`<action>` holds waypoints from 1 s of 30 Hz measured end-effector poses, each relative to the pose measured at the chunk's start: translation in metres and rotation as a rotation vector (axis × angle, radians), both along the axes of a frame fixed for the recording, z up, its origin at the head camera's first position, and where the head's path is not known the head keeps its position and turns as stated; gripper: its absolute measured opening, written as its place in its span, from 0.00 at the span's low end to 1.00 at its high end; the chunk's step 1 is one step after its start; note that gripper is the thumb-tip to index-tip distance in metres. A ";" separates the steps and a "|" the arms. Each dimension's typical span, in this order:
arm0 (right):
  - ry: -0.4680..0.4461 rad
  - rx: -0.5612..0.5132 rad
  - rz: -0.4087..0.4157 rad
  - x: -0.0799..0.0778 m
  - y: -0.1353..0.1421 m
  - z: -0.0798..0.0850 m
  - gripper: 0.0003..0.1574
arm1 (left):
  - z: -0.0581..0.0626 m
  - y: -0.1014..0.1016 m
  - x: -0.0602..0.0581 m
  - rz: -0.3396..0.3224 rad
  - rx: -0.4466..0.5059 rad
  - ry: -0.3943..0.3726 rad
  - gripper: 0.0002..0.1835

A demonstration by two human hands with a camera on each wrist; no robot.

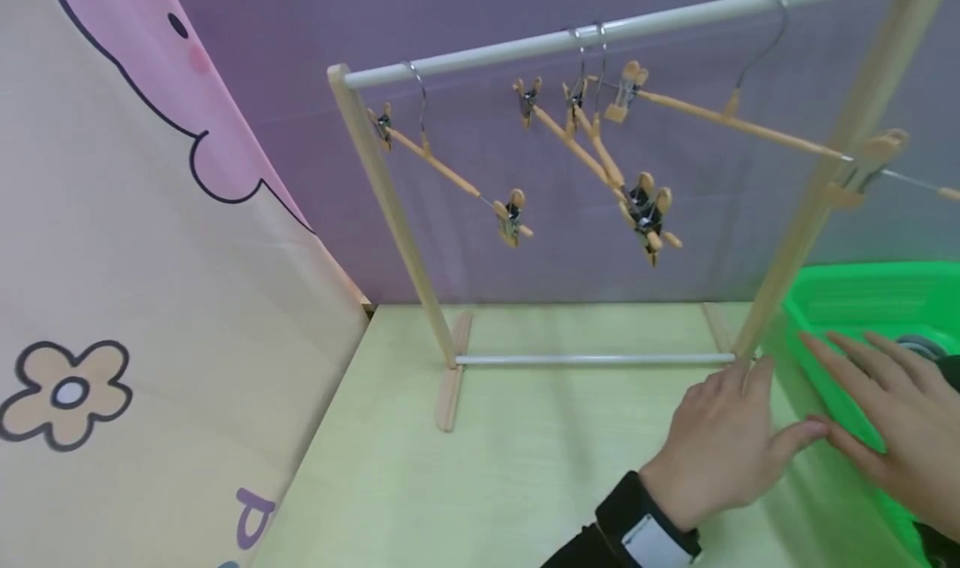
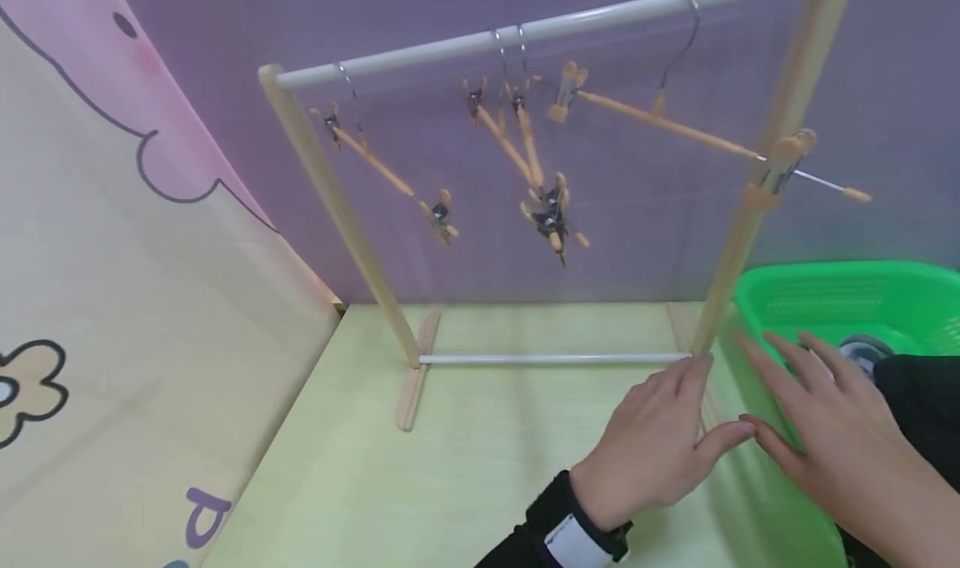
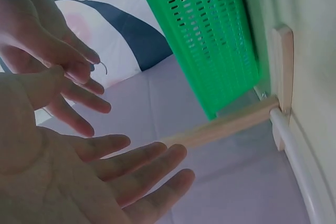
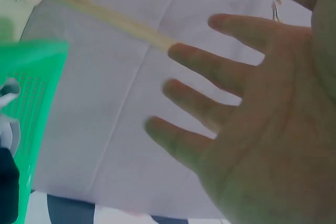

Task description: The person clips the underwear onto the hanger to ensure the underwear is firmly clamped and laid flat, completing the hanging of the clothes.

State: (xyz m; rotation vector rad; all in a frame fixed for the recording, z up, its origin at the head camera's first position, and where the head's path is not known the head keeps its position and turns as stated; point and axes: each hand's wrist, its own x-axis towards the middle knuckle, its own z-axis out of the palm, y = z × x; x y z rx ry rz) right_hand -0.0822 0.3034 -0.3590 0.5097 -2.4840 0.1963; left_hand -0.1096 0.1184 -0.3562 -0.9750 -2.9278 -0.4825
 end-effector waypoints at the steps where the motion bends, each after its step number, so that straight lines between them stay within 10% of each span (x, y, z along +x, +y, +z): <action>1: 0.005 -0.003 0.002 0.000 0.004 -0.001 0.57 | -0.001 0.003 0.000 -0.002 0.002 -0.009 0.42; 10: 0.043 -0.065 -0.007 -0.005 0.036 -0.007 0.59 | -0.010 0.024 0.001 0.014 -0.045 -0.002 0.42; 30: -0.355 -0.114 -0.374 -0.017 0.123 -0.063 0.61 | -0.039 0.069 0.005 -0.064 -0.008 -0.182 0.39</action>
